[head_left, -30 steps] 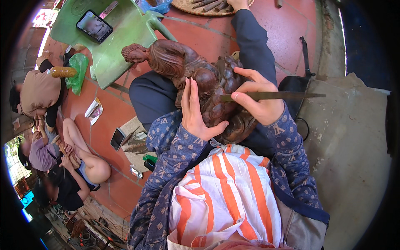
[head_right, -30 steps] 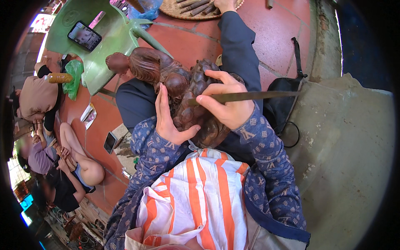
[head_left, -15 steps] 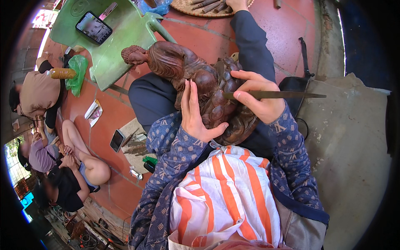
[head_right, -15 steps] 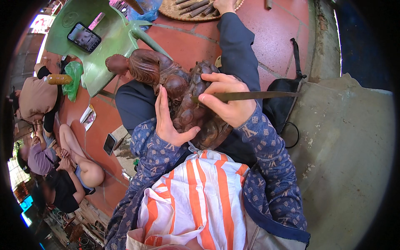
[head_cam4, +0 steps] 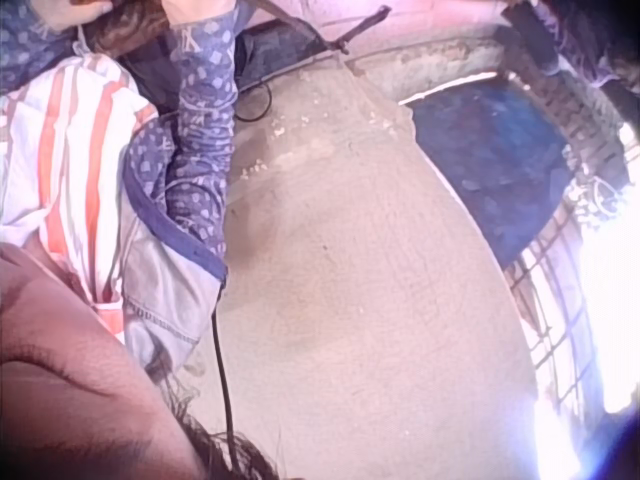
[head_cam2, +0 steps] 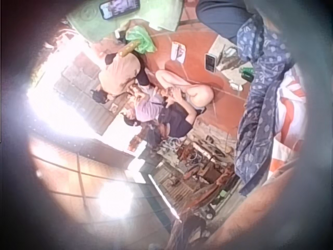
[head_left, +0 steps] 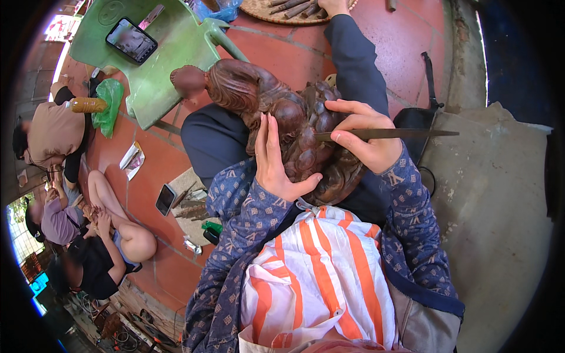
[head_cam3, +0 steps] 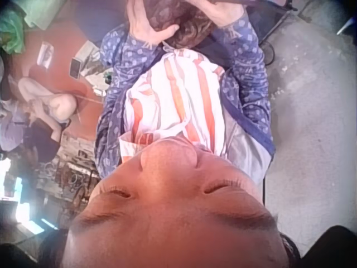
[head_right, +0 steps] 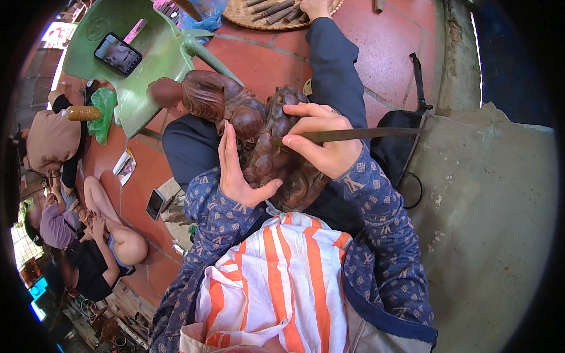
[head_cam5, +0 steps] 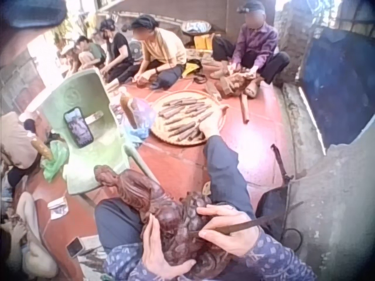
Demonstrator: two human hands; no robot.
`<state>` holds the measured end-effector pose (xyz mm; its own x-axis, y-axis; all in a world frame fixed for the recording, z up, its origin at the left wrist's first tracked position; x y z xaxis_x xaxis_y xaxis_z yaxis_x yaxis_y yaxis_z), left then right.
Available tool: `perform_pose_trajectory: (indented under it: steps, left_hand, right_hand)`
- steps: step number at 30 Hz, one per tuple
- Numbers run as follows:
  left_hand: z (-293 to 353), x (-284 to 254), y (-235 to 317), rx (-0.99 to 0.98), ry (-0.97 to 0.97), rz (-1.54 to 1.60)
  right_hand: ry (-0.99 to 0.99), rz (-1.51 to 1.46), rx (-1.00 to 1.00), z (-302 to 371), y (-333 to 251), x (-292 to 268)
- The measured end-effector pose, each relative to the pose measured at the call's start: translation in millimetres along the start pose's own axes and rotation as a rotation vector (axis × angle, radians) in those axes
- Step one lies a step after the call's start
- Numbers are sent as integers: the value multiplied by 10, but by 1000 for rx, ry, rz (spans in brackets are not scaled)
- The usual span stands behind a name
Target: The person carves a wooden sculpture of a reclining figure using a small carving knife. They hold the sculpture on their lap and carefully shape the surface with precise hand movements.
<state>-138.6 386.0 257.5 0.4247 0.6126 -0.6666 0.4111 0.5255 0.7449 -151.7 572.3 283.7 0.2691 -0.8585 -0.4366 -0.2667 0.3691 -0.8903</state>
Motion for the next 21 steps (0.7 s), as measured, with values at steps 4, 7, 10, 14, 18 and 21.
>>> perform_pose_trajectory:
  steps: [4, 7, 10, 14, 18, 21]
  left_hand:
    - [-3, -2, -2, -2, -2, 8]
    - [-2, -4, -11, 10, 10, 8]
    - [-1, -1, -6, 13, 7, 17]
    - [7, 0, -25, 16, 12, 16]
    - [-2, -8, -8, 22, 14, 8]
    - [6, 0, -25, 24, 12, 5]
  right_hand:
    - [28, -61, 37, 15, 31, 1]
    - [-32, 66, 64, -30, -160, 48]
    - [-4, -70, 93, -15, 9, 2]
    - [-35, -101, 97, -36, 24, -4]
    - [-68, -27, 88, -58, -50, 6]
    - [-64, -151, 131, -57, 74, -20]
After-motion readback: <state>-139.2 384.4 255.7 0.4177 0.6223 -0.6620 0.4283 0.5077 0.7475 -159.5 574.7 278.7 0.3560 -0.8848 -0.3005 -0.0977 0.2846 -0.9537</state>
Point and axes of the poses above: each hand's wrist, its own z-axis away from the middle knuckle, its own x-axis out of the palm, y = z × x, the point moved 8 cm from there along -z, towards the middle knuckle, and after that the axes turned 15 degrees about -y, right-handed, at the moved point
